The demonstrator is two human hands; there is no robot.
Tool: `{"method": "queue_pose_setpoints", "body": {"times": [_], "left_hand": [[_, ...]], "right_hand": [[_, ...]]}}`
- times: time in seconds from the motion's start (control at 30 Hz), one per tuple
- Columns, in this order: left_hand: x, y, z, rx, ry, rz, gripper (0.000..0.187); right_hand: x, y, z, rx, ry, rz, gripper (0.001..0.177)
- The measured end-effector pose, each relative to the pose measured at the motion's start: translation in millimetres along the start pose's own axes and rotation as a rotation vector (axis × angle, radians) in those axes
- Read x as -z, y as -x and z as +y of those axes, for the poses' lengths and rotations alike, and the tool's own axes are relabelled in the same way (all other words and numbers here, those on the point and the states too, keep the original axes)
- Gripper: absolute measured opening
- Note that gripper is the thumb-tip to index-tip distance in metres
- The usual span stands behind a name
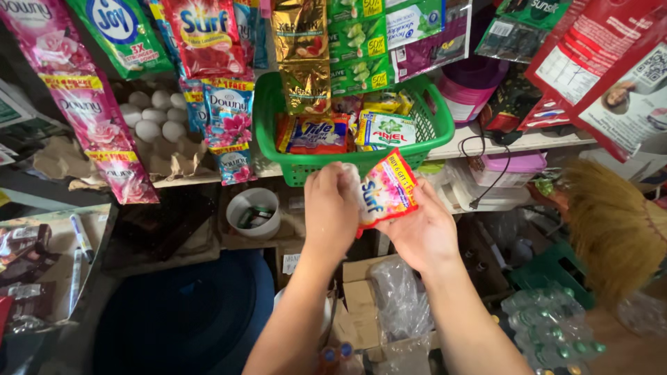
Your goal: The person wipes the surfaces of multiple small detergent and fabric softener packets with a white cloth and places them into a green basket. The person handles packets of Surf, Ariel, Tide, and Downy one at a time, wiping each before stacking them in the basket.
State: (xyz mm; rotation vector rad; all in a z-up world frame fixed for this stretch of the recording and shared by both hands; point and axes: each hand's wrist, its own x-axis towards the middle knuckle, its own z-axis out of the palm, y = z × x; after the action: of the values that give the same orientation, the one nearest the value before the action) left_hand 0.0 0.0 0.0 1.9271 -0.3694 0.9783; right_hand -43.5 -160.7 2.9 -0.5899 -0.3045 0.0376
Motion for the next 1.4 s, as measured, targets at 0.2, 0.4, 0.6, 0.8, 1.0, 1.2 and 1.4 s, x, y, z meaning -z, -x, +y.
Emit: {"method": "queue_pose_setpoints", "body": {"times": [0.2,0.4,0.6,0.8,1.0,1.2,1.4], "left_hand": [[-14.1,19.3,39.8,-0.331,0.292,-0.184,0.015],[1.4,20.7,9.4,-0.017,0.143,-0.069,0.025],[-8.9,43.5,16.3,-0.138,0.307,-0.13,0.033],[-1.6,37.3,-16.8,-0.024,0.245,0.055,0.018],[-10.8,36.7,-9.4,0.045,0.443,0.067,0.016],[-11.6,29.3,-17.8,0.324,0.424,0.119,0.016],[-11.5,17.3,-17.1,0.232,0.614,0.351,0.016]], "right_hand": [[27.8,-3.0,7.3,0.071,0.135,0.19,0.016],[0.9,0.7,-9.5,0.124,-0.004,-0.053,0.012],[-6.8,-4.2,-2.3,0.153,0.057,0.138,0.02],[-18.0,-5.4,-22.8,0.067,-0.046,0.055,0.046],[-26.1,-11.2,-20.1,0.024,-0.081,0.053,0.051],[-30.3,-16.7,-37.5,-0.038,-0.087,0.113,0.062],[-28.1,-23.6,-30.4,-0.11,-0.209,0.086,0.062]]}}
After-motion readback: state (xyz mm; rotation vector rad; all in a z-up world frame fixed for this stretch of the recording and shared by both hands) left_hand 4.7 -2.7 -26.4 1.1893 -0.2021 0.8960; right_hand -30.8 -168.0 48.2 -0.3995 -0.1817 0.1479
